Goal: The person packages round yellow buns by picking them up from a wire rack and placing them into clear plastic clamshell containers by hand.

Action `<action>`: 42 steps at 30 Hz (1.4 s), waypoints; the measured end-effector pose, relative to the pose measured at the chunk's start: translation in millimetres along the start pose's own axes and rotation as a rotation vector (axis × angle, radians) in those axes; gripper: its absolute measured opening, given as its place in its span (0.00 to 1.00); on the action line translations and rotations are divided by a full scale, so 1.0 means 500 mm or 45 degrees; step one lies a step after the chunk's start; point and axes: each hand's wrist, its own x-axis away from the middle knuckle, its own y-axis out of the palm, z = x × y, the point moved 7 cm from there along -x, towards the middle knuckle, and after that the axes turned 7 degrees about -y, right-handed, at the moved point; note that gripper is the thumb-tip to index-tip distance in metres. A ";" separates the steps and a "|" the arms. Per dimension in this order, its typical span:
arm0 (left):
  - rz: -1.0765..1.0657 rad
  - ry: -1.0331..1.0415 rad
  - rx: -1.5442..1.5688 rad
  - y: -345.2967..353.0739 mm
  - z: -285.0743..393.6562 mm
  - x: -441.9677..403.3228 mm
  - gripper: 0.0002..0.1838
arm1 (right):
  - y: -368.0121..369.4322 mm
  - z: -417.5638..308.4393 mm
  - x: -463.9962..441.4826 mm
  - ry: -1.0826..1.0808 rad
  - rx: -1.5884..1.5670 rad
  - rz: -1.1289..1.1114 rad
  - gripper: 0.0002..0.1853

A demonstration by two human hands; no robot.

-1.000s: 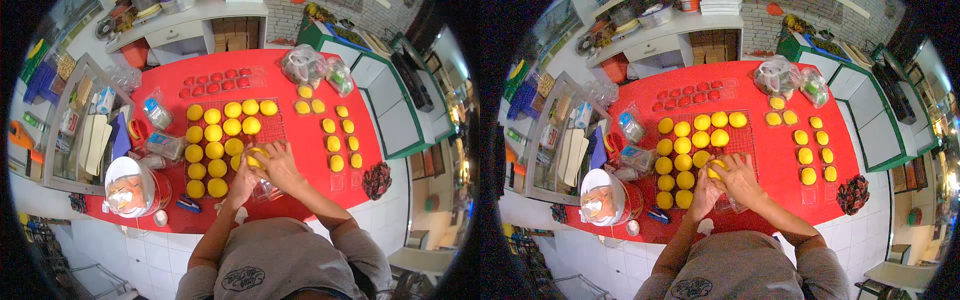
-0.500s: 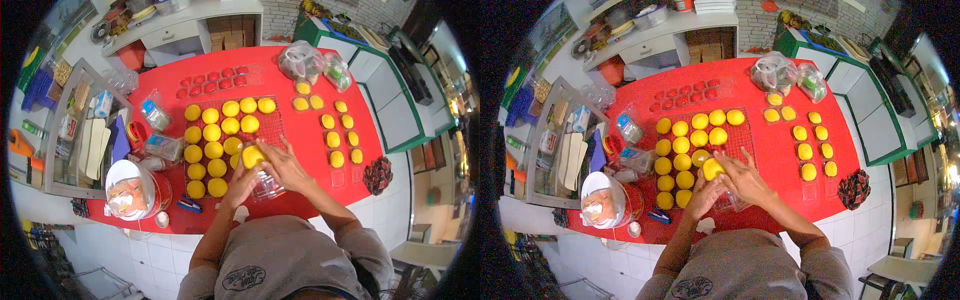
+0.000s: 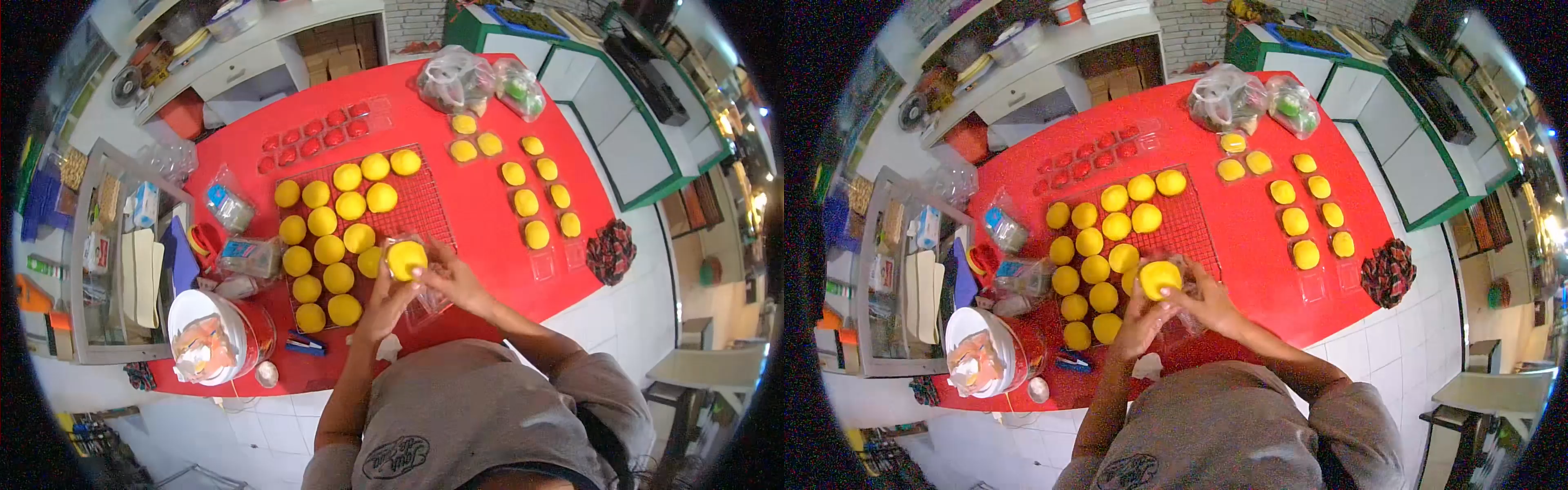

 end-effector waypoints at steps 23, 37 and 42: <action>-0.070 -0.345 -0.366 0.021 -0.131 -0.003 0.31 | -0.396 0.167 0.226 -0.022 1.197 0.600 0.44; 0.110 -0.272 -0.381 -0.040 -0.140 0.000 0.25 | -0.463 0.255 0.250 0.180 1.410 0.670 0.47; 0.159 -0.192 -0.351 -0.058 -0.149 0.003 0.23 | -0.439 0.220 0.252 0.239 1.692 0.735 0.44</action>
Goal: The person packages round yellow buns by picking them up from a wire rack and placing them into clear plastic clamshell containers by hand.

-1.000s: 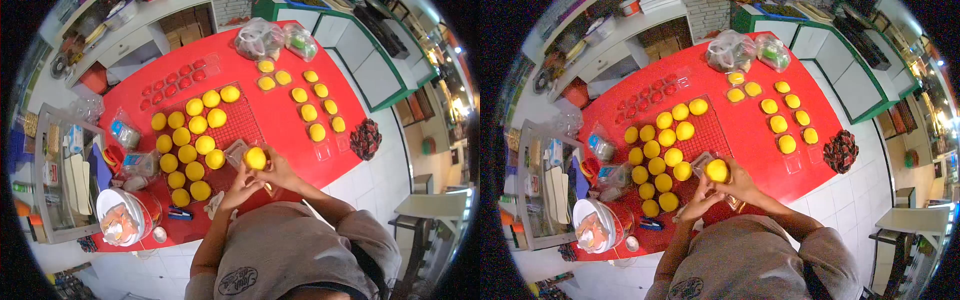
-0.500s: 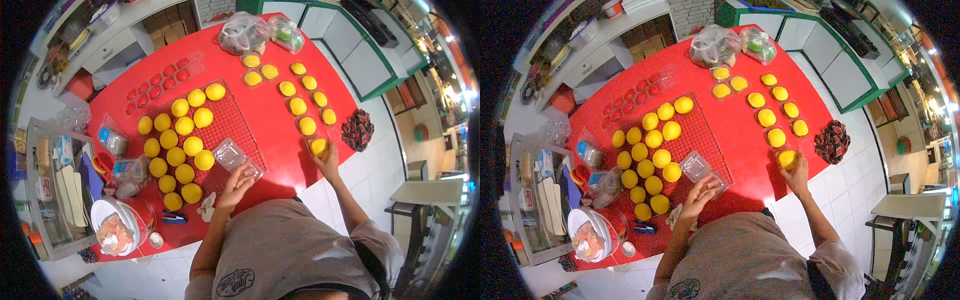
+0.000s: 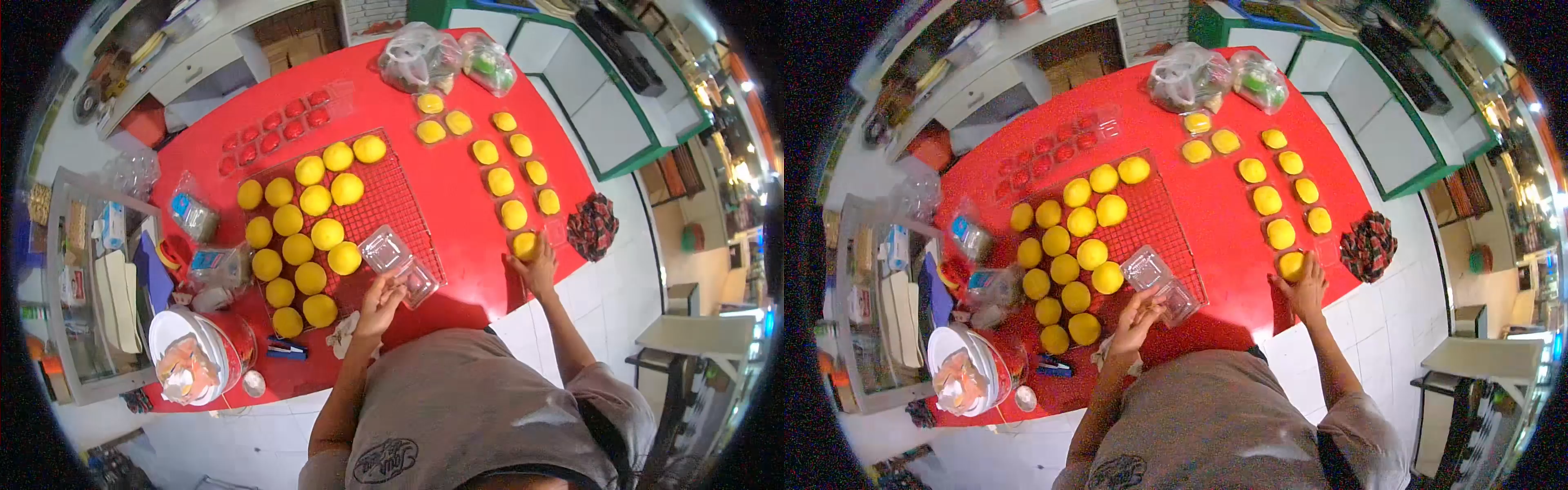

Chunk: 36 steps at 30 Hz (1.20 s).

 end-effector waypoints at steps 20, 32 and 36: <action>0.417 0.136 -0.574 -0.049 -0.026 0.053 0.20 | 0.044 -0.616 -0.107 -1.451 -0.414 0.072 0.21; 0.503 0.132 -0.260 -0.094 -0.088 -0.002 0.20 | 0.008 -0.582 -0.100 -1.401 -0.499 0.020 0.12; 0.359 -0.237 -0.200 -0.099 -0.078 -0.020 0.25 | -0.029 -0.582 -0.080 -1.367 -0.664 0.030 0.13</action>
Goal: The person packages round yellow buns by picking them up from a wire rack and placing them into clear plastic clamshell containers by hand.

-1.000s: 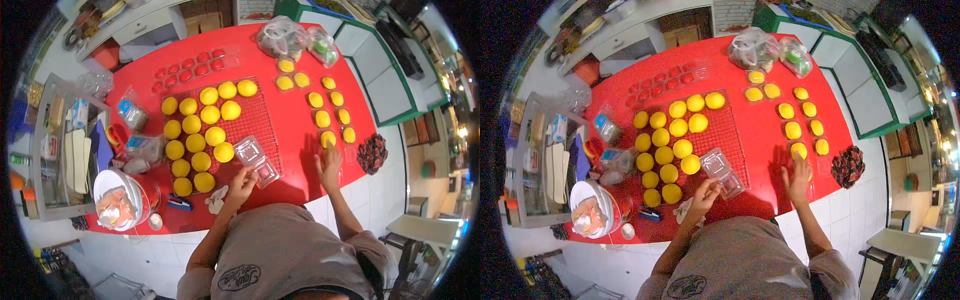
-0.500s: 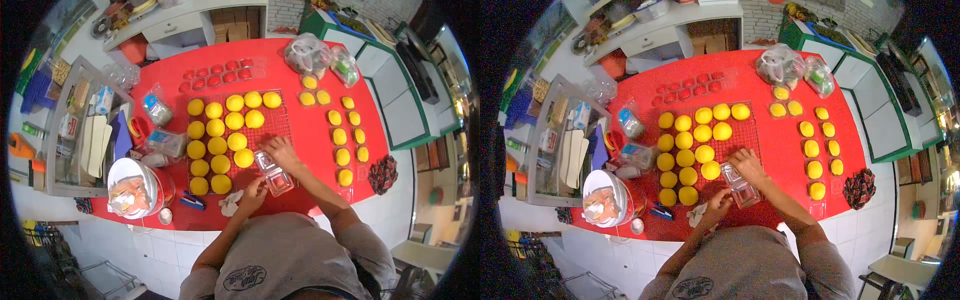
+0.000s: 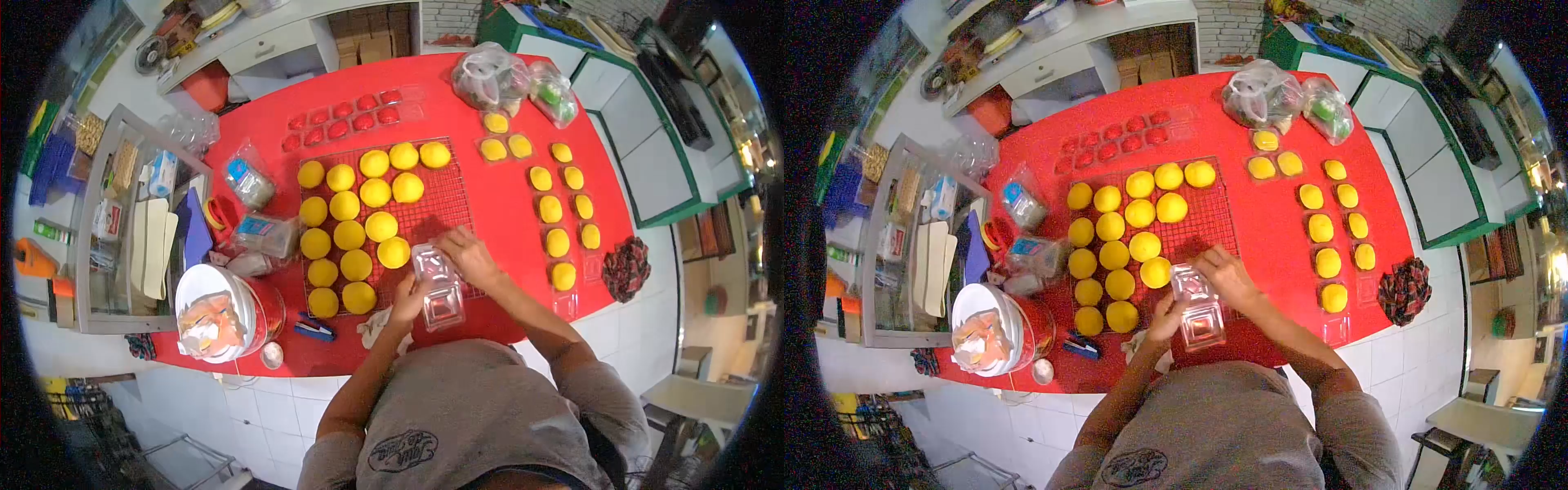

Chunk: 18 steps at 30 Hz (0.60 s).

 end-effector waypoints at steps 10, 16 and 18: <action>-0.382 0.030 1.141 0.027 0.094 0.026 0.27 | -0.030 -0.010 -0.044 0.145 -0.288 0.208 0.11; -0.731 0.064 1.319 0.043 0.142 0.072 0.29 | -0.037 -0.029 -0.063 0.273 -0.493 0.171 0.10; -0.662 0.055 1.325 0.038 0.149 0.076 0.29 | -0.048 -0.036 -0.068 0.255 -0.466 0.189 0.10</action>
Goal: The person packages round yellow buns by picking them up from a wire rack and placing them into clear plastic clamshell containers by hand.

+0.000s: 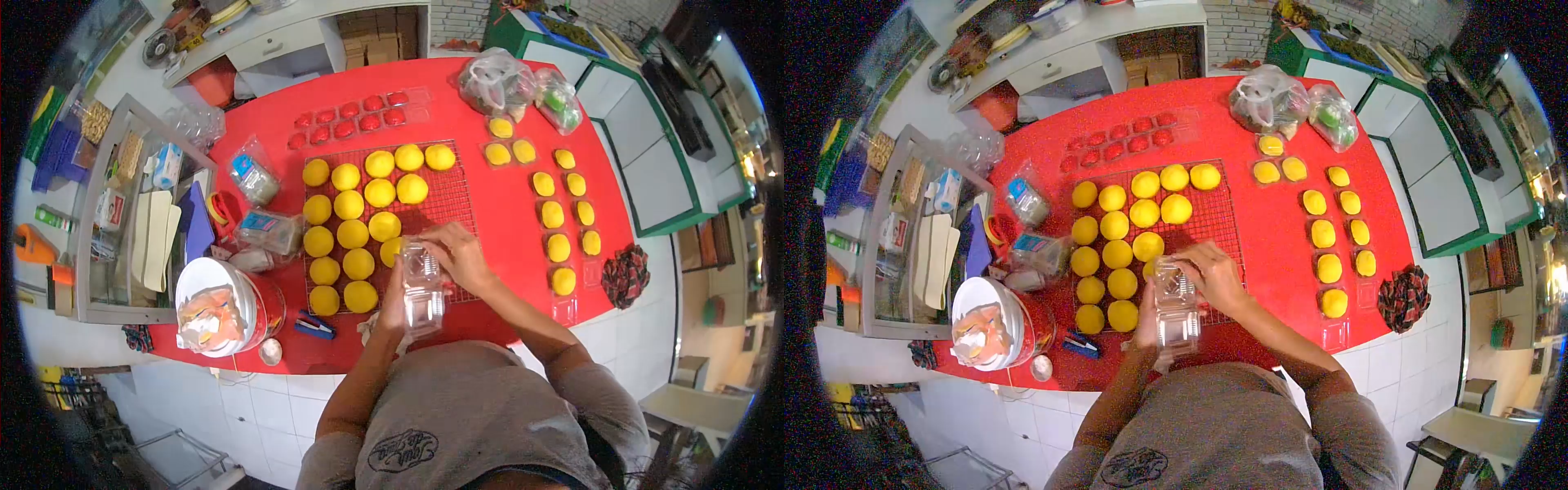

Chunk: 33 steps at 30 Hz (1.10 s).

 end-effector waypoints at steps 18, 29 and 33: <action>0.351 0.213 -0.848 0.070 0.074 0.003 0.29 | -0.015 -0.054 -0.034 -0.236 0.136 0.147 0.21; 0.416 0.135 -0.676 0.058 0.062 0.010 0.31 | -0.018 -0.054 -0.015 -0.244 0.018 0.127 0.25; 0.418 0.193 -0.542 0.062 0.057 0.005 0.30 | -0.020 -0.055 -0.011 -0.267 0.004 0.131 0.24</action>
